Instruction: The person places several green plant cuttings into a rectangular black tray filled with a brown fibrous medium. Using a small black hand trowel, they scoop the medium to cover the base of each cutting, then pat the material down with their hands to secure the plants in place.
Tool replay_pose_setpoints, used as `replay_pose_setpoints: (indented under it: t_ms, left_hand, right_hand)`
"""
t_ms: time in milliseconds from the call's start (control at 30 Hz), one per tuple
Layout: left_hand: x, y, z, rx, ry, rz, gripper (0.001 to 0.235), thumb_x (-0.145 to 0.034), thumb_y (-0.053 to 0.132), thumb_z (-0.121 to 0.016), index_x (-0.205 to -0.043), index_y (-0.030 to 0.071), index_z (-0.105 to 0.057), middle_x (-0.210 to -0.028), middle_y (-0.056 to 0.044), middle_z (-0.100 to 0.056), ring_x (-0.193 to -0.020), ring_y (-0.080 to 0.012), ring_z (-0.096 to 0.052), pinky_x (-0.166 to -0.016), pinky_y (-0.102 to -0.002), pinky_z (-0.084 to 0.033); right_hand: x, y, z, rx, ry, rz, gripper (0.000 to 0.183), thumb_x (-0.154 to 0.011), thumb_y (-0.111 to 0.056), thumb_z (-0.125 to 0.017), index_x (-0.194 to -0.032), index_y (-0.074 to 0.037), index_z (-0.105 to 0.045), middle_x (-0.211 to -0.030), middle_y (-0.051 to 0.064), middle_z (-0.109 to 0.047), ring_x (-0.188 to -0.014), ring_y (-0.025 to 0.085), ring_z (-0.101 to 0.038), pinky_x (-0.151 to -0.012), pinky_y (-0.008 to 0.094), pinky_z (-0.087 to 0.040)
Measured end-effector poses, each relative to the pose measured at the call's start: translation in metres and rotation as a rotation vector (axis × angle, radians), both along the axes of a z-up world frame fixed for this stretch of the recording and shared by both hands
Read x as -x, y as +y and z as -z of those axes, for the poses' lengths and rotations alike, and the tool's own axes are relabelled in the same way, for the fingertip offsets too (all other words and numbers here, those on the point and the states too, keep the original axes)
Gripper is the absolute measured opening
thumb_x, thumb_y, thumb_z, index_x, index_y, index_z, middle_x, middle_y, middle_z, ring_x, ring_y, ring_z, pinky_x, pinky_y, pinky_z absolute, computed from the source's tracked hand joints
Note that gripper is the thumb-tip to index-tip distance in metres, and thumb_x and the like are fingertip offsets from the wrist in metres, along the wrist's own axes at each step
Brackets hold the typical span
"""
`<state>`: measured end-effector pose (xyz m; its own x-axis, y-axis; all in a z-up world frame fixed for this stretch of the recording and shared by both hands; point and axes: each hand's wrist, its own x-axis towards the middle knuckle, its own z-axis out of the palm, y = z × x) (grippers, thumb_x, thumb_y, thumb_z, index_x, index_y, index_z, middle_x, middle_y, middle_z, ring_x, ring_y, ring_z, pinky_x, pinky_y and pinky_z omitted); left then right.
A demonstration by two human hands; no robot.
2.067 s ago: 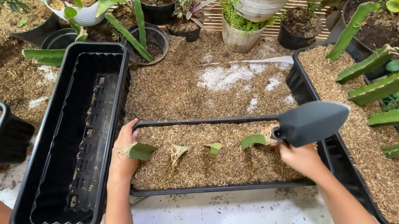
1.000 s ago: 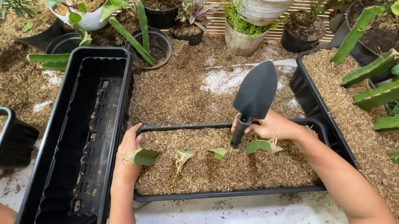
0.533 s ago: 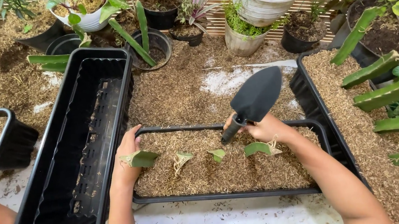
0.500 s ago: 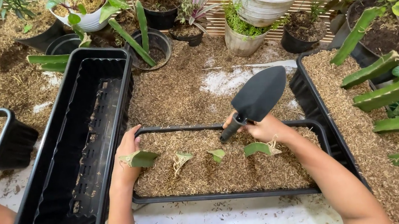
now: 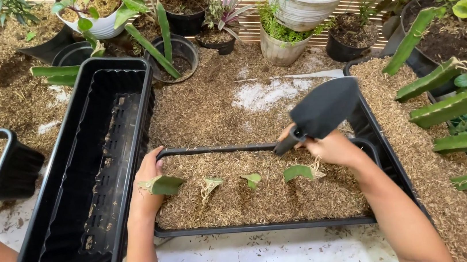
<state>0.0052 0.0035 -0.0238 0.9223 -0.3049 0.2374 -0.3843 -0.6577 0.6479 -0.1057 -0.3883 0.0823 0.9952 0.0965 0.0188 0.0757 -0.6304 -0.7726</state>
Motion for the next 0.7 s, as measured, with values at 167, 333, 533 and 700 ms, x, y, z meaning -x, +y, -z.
replay_pose_setpoints:
  t_ms: [167, 333, 533, 700]
  left_hand:
    - [0.0, 0.001, 0.002, -0.002, -0.019, 0.007, 0.034, -0.11, 0.016, -0.041, -0.141, 0.012, -0.055, -0.123, -0.018, -0.064, -0.109, -0.0429, -0.067, -0.091, -0.054, -0.056]
    - [0.0, 0.002, 0.003, 0.013, -0.03, 0.006, 0.034, -0.11, 0.015, -0.04, -0.14, 0.012, -0.056, -0.122, -0.018, -0.065, -0.109, -0.0423, -0.068, -0.09, -0.053, -0.057]
    - [0.001, 0.002, 0.001, 0.015, -0.032, 0.007, 0.034, -0.11, 0.016, -0.041, -0.139, 0.011, -0.056, -0.123, -0.018, -0.065, -0.11, -0.0434, -0.067, -0.09, -0.054, -0.056]
    - [0.003, 0.002, -0.003, 0.009, -0.014, 0.012, 0.034, -0.11, 0.017, -0.04, -0.14, 0.01, -0.056, -0.124, -0.019, -0.064, -0.109, -0.0447, -0.067, -0.089, -0.057, -0.056]
  right_hand:
    - [0.018, -0.011, 0.005, 0.048, -0.033, 0.005, 0.038, -0.086, 0.017, -0.05, -0.113, -0.002, -0.069, -0.091, 0.023, -0.074, -0.079, 0.03, -0.075, -0.079, 0.038, -0.056]
    - [0.046, -0.018, 0.007, 0.136, -0.102, 0.114, 0.038, -0.088, 0.015, -0.052, -0.114, -0.006, -0.07, -0.098, 0.018, -0.076, -0.083, 0.026, -0.078, -0.084, 0.034, -0.057]
    - [0.072, -0.03, 0.019, 0.349, -0.146, 0.163, 0.029, -0.091, 0.01, -0.055, -0.111, -0.005, -0.07, -0.097, 0.015, -0.077, -0.08, 0.02, -0.078, -0.081, 0.03, -0.058]
    - [0.097, -0.042, 0.039, 0.334, -0.202, 0.226, 0.027, -0.089, 0.009, -0.058, -0.107, -0.005, -0.072, -0.095, 0.014, -0.078, -0.083, 0.022, -0.077, -0.087, 0.032, -0.056]
